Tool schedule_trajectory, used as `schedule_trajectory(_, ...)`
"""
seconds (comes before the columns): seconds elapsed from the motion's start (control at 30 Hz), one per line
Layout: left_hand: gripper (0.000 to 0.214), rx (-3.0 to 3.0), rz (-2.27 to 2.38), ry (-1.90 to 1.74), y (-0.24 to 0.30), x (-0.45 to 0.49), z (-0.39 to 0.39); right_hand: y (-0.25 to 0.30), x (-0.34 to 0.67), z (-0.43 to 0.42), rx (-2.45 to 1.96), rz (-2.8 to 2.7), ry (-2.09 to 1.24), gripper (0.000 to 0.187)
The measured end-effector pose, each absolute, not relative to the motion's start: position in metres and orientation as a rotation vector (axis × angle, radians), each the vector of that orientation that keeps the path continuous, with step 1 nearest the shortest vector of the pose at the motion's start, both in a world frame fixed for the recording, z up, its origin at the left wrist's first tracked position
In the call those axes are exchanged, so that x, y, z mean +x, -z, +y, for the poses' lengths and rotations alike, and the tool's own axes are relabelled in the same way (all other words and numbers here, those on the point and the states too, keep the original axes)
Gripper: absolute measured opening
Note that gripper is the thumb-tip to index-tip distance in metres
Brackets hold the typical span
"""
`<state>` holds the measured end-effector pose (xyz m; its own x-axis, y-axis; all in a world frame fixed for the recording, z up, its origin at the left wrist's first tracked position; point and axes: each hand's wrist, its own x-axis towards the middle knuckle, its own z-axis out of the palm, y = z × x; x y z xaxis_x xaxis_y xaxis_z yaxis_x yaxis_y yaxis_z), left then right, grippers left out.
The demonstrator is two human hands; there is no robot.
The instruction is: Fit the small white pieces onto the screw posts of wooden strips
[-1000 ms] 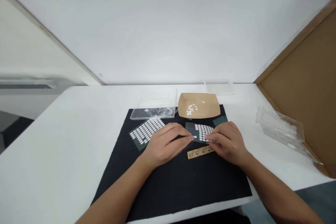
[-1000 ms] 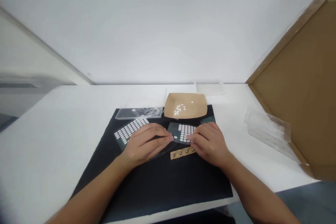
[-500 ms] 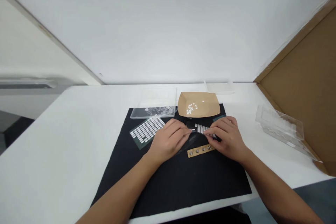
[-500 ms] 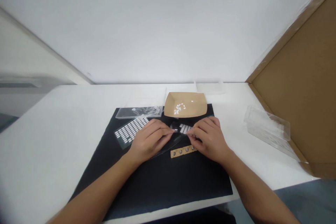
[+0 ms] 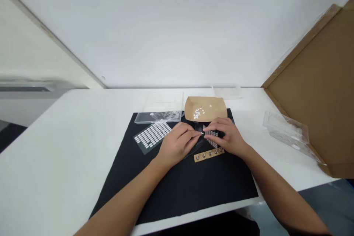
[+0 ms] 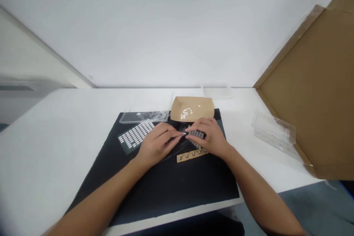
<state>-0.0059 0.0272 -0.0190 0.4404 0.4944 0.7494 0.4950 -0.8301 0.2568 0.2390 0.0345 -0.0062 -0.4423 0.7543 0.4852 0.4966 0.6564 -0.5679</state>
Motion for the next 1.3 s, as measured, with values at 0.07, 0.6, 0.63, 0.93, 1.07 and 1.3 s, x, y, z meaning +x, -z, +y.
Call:
schedule_trajectory(0.07, 0.007, -2.67, -0.91, 1.382, 0.019, -0.004, 0.026, 0.006, 0.237, 0.035, -0.949, -2.124, -0.421, 0.012)
schedule_trajectory(0.6, 0.005, -2.683, -0.956, 1.425, 0.018, -0.003, 0.024, 0.014, 0.234, 0.035, -0.881, -2.094, -0.416, 0.004)
schedule_trajectory(0.63, 0.005, -2.686, -0.954, 1.421, 0.018, -0.003, 0.024, 0.014, 0.233, 0.034, -0.892, -2.086, -0.422, 0.003)
schedule_trajectory(0.93, 0.005, -2.724, -0.901, 1.322, 0.017, -0.005, 0.023, 0.013, 0.231, 0.034, -0.952, -2.057, -0.461, 0.008)
schedule_trajectory(1.07, 0.009, -2.701, -0.873, 1.161, 0.01, -0.018, 0.027, 0.01, 0.239, 0.031, -0.949, -2.035, -0.384, 0.002)
schedule_trajectory(1.3, 0.016, -2.563, -0.926, 0.914, -0.029, -0.055, 0.011, 0.0, 0.264, 0.024, -0.989, -2.019, -0.325, 0.005)
